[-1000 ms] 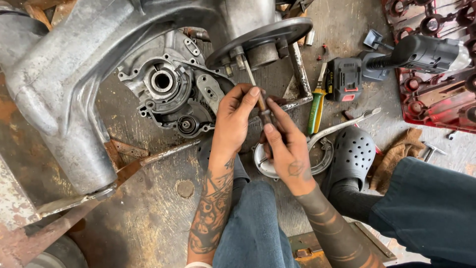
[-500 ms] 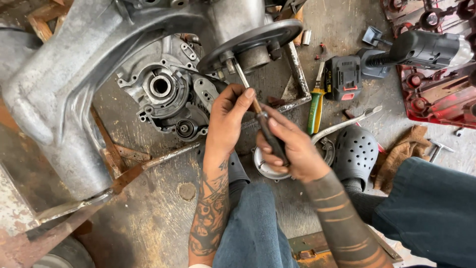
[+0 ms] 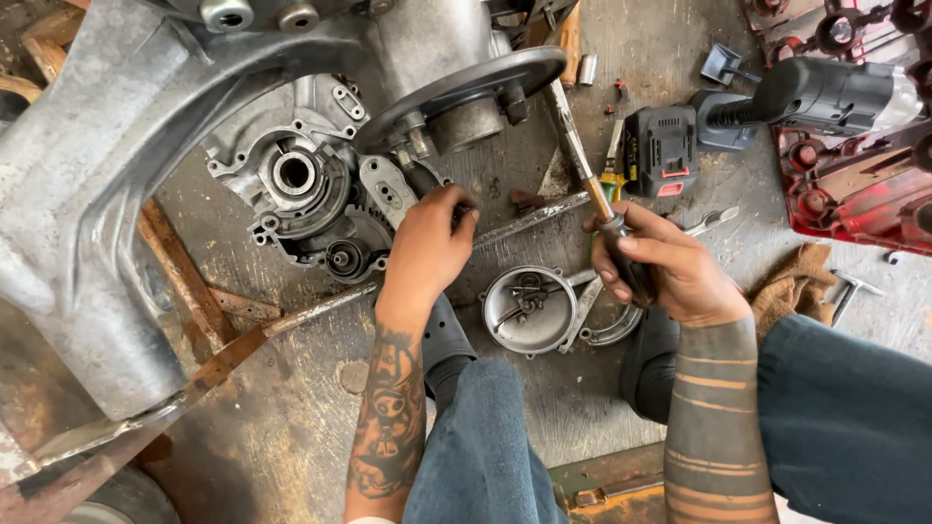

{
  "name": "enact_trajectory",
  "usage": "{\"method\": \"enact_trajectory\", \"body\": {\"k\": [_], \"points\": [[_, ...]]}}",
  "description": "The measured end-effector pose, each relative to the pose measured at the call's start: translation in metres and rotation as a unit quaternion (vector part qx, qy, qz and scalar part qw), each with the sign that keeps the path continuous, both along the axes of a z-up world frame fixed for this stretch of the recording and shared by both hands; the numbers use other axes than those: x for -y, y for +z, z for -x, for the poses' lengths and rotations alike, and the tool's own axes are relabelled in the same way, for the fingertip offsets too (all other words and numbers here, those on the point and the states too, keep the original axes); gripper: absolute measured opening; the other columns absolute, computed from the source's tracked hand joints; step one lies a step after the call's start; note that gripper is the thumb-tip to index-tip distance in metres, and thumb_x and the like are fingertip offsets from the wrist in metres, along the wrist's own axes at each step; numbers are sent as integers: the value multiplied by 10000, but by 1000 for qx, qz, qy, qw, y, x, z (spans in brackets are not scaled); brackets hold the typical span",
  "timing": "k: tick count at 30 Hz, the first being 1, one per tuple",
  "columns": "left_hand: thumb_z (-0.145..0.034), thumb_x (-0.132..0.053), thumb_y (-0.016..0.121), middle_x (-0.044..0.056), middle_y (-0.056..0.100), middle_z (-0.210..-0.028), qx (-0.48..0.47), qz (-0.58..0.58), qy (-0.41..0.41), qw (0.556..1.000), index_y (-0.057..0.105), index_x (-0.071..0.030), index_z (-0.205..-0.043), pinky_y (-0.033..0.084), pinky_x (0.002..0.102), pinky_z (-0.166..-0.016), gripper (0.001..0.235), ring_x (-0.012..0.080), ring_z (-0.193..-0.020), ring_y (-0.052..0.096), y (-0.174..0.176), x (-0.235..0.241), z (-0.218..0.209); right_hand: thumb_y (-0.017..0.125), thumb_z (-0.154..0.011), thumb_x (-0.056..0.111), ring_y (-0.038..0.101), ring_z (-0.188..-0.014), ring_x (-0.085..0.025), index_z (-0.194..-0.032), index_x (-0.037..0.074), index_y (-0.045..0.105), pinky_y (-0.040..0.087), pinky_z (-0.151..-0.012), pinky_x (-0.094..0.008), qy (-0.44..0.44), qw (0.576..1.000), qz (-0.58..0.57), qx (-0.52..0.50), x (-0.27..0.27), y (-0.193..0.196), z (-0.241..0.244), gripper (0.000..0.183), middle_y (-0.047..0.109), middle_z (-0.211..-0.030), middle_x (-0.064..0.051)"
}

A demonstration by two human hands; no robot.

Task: Disassembling and inspecting motorcycle engine components using hand tools

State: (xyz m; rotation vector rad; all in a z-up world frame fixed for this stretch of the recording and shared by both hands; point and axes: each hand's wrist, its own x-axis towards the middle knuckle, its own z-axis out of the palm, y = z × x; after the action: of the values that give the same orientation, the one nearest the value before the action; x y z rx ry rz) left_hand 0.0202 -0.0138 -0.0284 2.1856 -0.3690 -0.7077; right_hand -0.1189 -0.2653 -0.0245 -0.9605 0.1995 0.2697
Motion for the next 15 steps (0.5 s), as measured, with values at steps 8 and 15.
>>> {"method": "enact_trajectory", "body": {"k": [8, 15], "points": [[-830, -27, 713, 71, 615, -712, 395, -412, -280, 772, 708, -92, -796, 423, 540, -878, 75, 303, -828, 623, -103, 50, 5, 541, -951, 182, 553, -480, -179, -1316, -43, 508, 449, -385, -297, -19, 1000, 8, -20, -1, -5, 0, 430, 517, -745, -150], [-944, -142, 696, -128, 580, -611, 404, -558, -331, 645, 668, -269, -686, 314, 553, -1075, 289, 165, -829, 598, -99, 58, 19, 543, -956, 168, 555, -508, -188, -1337, -55, 490, 458, -408, -299, -24, 999, -6, -27, -6, -2, -1, 444, 521, -776, -161]]}}
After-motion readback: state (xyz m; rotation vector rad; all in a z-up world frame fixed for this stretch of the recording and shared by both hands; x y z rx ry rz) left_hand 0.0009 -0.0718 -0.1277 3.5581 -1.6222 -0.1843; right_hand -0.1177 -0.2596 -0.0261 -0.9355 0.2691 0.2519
